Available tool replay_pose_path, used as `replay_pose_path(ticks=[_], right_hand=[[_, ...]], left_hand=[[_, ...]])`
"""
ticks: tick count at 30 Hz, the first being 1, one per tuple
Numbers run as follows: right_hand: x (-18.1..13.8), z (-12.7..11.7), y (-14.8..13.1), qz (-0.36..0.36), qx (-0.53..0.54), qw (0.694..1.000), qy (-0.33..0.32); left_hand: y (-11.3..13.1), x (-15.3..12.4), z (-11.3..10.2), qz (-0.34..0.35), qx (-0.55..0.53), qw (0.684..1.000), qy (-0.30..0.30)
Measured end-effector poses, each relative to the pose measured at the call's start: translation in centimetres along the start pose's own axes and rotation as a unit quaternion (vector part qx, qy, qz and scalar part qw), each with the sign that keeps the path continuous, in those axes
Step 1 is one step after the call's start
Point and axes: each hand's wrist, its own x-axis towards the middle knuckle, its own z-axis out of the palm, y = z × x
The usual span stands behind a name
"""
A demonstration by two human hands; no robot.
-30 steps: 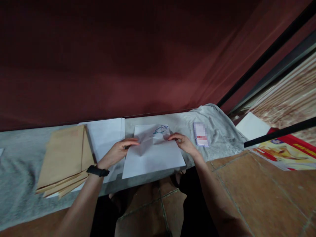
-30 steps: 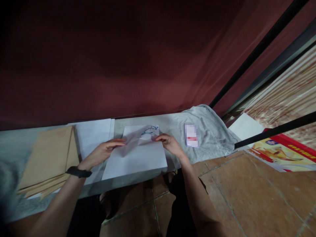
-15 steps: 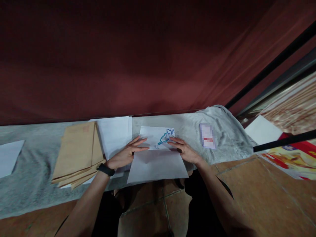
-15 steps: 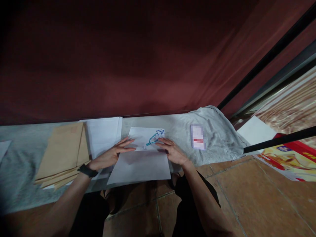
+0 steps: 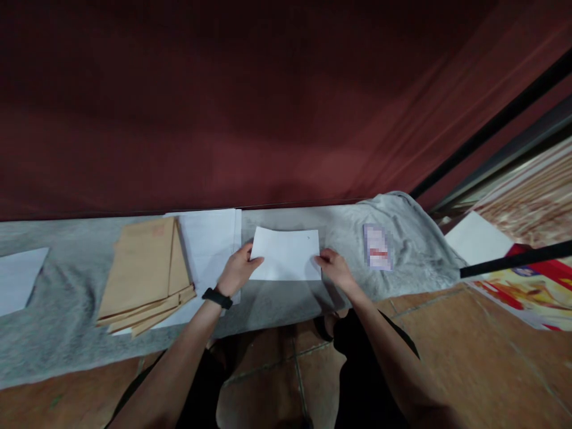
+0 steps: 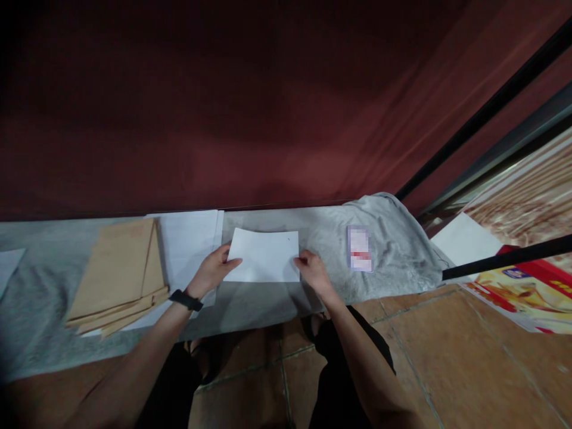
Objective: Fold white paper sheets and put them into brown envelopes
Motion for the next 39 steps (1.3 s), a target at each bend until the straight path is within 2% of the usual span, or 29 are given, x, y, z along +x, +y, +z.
replay_pose_path(ticks=[2, 4, 7, 10, 12, 14, 17, 20, 22, 23, 26, 29, 39], right_hand=[[0.1, -0.2, -0.3, 0.021, -0.057, 0.998, 0.009], [0.2, -0.5, -0.6, 0.042, -0.100, 0.994, 0.013], [0.1, -0.8, -0.8, 0.063, -0.136, 0.989, 0.003], [-0.1, -0.7, -1.1, 0.069, -0.172, 0.983, 0.015], [-0.2, -0.6, -1.4, 0.037, -0.188, 0.980, 0.052], [-0.3, -0.2, -1.8, -0.033, -0.186, 0.978, 0.093], [-0.6, 1.2, -2.7, -0.143, -0.151, 0.974, 0.094], [-0.8, 3.5, -3.6, -0.197, -0.125, 0.971, 0.050], [-1.0, 5.1, -4.1, -0.214, -0.122, 0.969, 0.022], [-1.0, 5.8, -4.3, -0.217, -0.125, 0.968, 0.012], [-0.8, 7.2, -4.6, -0.206, -0.148, 0.967, 0.004], [-0.4, 7.4, -4.3, -0.190, -0.181, 0.965, 0.021], [1.7, 4.9, -1.1, -0.150, -0.230, 0.957, 0.089]], left_hand=[[0.1, 0.0, 0.6, 0.013, 0.125, 0.992, 0.023], [0.3, 0.0, 1.1, 0.020, 0.206, 0.978, 0.021], [0.8, -0.2, 2.0, 0.011, 0.250, 0.968, -0.001], [1.4, -0.5, 2.5, -0.009, 0.289, 0.957, 0.002], [1.7, -0.9, 2.6, -0.017, 0.320, 0.947, -0.001], [1.9, -1.3, 2.6, -0.015, 0.355, 0.935, -0.002], [2.1, -2.1, 3.1, 0.039, 0.404, 0.912, 0.054], [2.0, -2.6, 4.9, 0.154, 0.407, 0.893, 0.111], [1.5, -2.5, 6.7, 0.218, 0.387, 0.891, 0.096], [1.2, -2.4, 7.6, 0.227, 0.380, 0.893, 0.082], [0.0, -1.8, 9.8, 0.214, 0.386, 0.896, 0.048], [-0.8, -1.3, 10.6, 0.200, 0.403, 0.892, 0.044], [-1.6, -1.1, 8.5, 0.152, 0.378, 0.907, 0.108]])
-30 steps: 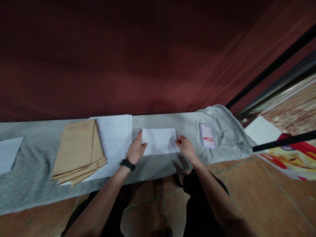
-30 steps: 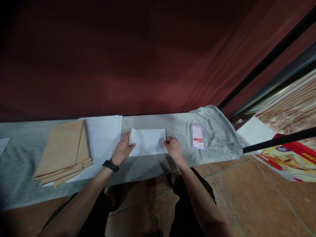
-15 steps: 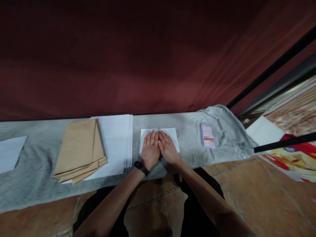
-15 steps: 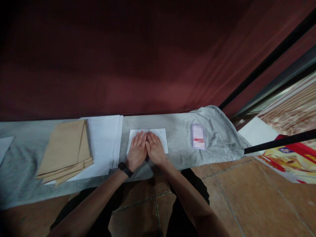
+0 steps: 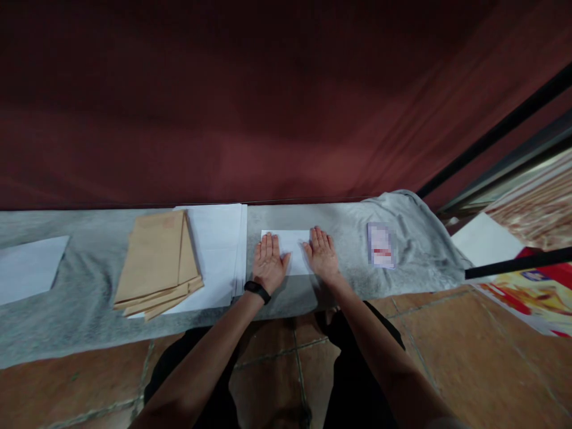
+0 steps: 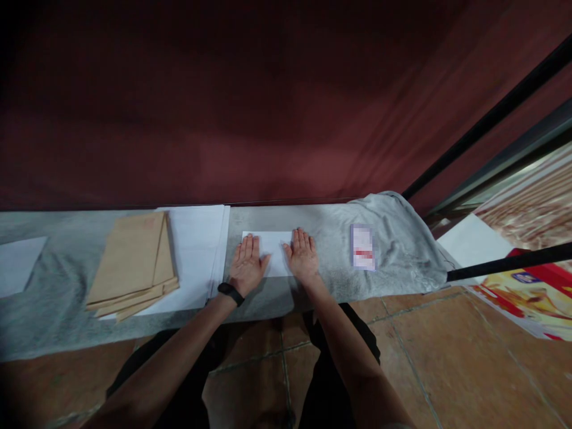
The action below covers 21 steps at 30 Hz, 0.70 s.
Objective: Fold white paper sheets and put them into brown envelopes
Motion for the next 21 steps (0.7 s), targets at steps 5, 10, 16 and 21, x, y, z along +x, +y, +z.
replay_pose_path(ticks=[5, 10, 16, 21], right_hand=[[-0.2, -0.2, 1.1, 0.037, -0.022, 0.999, 0.001], [-0.5, -0.7, -0.5, 0.084, -0.053, 0.995, 0.018], [-1.1, 0.5, -4.6, -0.063, 0.040, 0.996, -0.044], [-1.4, 0.9, -4.0, -0.064, 0.018, 0.997, -0.047]], left_hand=[[-1.2, -0.2, -0.5, -0.007, 0.001, 1.000, -0.007], [-0.2, -0.4, -0.9, 0.003, 0.031, 0.999, 0.011], [2.4, -1.2, 0.3, 0.130, 0.017, 0.991, -0.035], [2.1, -1.8, 0.7, 0.133, 0.017, 0.990, -0.041]])
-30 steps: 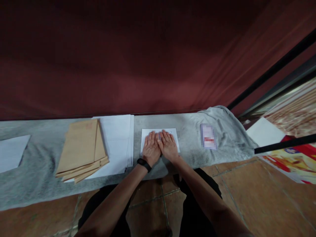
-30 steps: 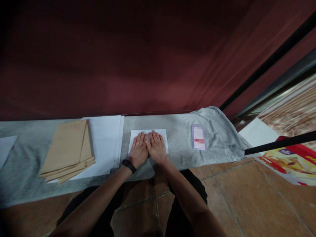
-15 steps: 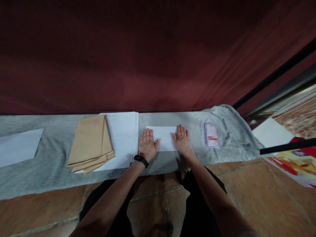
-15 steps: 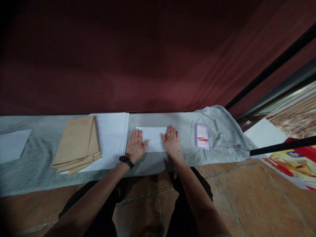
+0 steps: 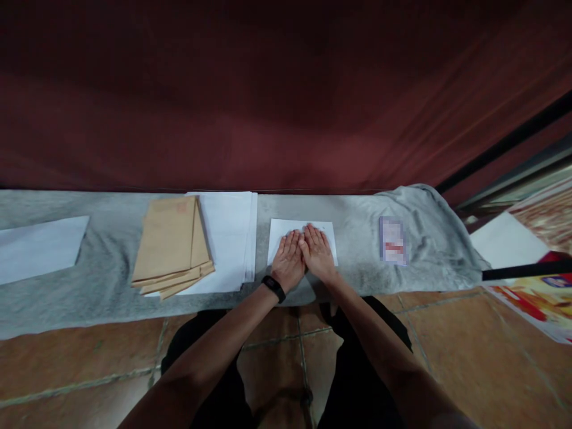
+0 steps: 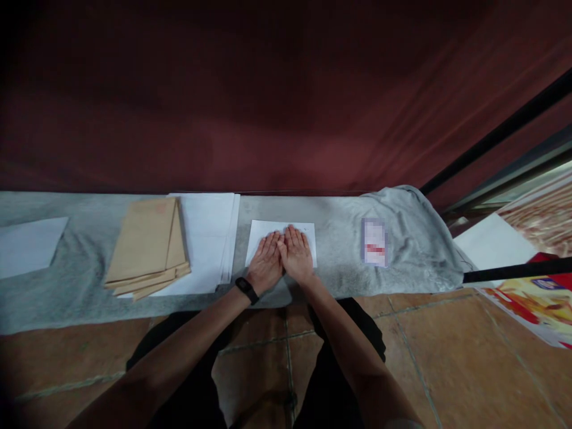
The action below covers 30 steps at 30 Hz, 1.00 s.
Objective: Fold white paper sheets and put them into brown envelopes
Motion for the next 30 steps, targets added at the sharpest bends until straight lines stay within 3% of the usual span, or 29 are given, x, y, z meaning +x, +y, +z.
replay_pose_path(ticks=[13, 22, 27, 30], right_hand=[[-1.0, -0.4, 4.1, 0.029, -0.066, 0.997, 0.030], [-1.6, -1.0, 5.5, 0.090, -0.095, 0.990, 0.054], [-1.4, -1.9, 4.9, 0.130, -0.088, 0.984, 0.085], [-0.7, -1.9, 3.0, 0.062, -0.041, 0.995, 0.066]], left_hand=[[-1.4, -1.1, -2.0, -0.017, 0.001, 1.000, -0.006], [-2.5, -1.4, -1.7, -0.072, -0.001, 0.997, 0.013], [-2.0, -1.0, -1.7, -0.098, 0.006, 0.995, 0.030], [-0.9, -0.4, -1.3, -0.071, 0.003, 0.997, 0.028]])
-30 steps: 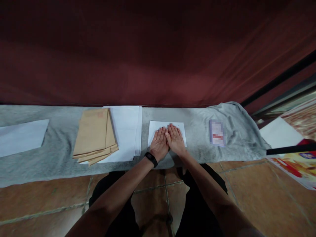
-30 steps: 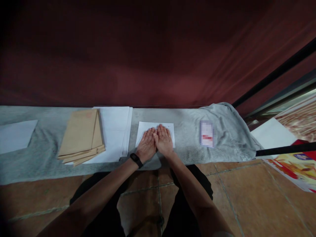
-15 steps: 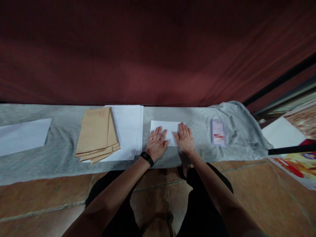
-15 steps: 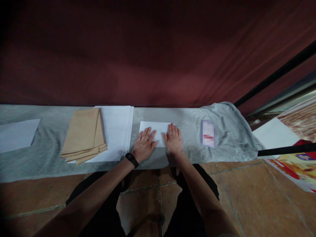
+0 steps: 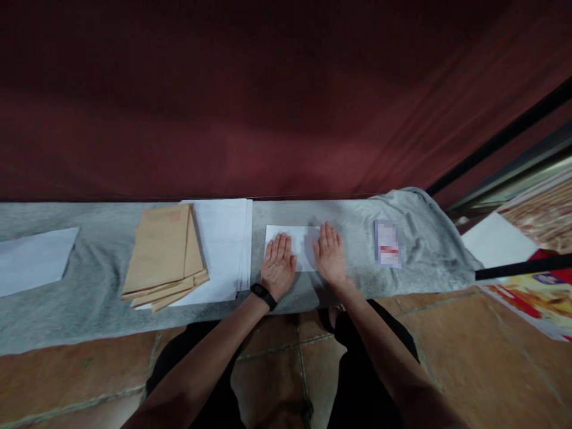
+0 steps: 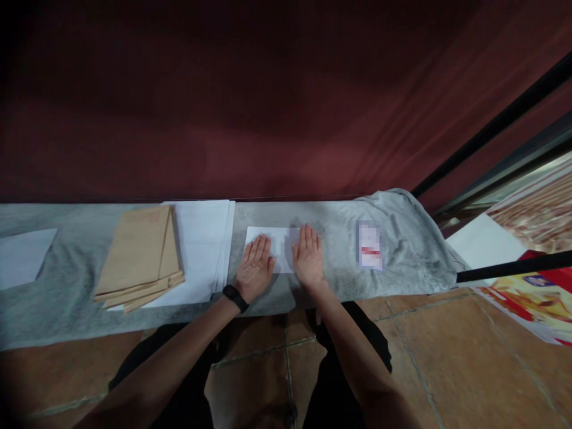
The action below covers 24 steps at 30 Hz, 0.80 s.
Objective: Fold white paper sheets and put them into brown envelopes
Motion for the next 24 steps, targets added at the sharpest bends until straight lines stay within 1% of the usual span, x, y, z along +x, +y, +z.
replay_pose_path(ticks=[2, 3, 4, 6, 8, 15, 19, 22, 24], right_hand=[[0.2, 0.3, -1.6, -0.058, 0.041, 0.997, -0.034], [0.2, 0.6, -2.3, -0.075, 0.051, 0.995, -0.049], [0.3, 0.8, -2.9, -0.085, 0.054, 0.993, -0.063], [0.4, 1.2, -3.4, -0.083, 0.045, 0.993, -0.074], [0.5, 1.4, -3.1, -0.074, 0.026, 0.995, -0.069], [0.6, 1.4, -0.6, -0.031, -0.009, 0.999, -0.007], [0.5, 1.5, 0.3, -0.005, -0.023, 1.000, -0.002], [0.5, 1.5, 0.8, 0.017, -0.035, 0.999, -0.004], [0.5, 1.5, 0.9, 0.021, -0.038, 0.999, -0.003]], left_hand=[[0.8, 0.4, 0.4, 0.024, -0.003, 1.000, -0.018], [1.1, 0.5, 0.6, 0.029, -0.002, 0.999, -0.027], [1.3, 0.7, 0.8, 0.031, 0.000, 0.999, -0.034], [1.3, 0.9, 0.9, 0.030, 0.004, 0.999, -0.039], [0.9, 1.0, 0.8, 0.020, 0.003, 0.999, -0.031], [-1.2, 0.8, 0.0, -0.045, -0.013, 0.999, 0.005], [-2.1, 1.2, -0.5, -0.077, -0.034, 0.996, 0.014], [-3.1, 2.0, -1.5, -0.094, -0.061, 0.994, 0.016], [-3.7, 2.5, -2.3, -0.111, -0.077, 0.991, 0.003]])
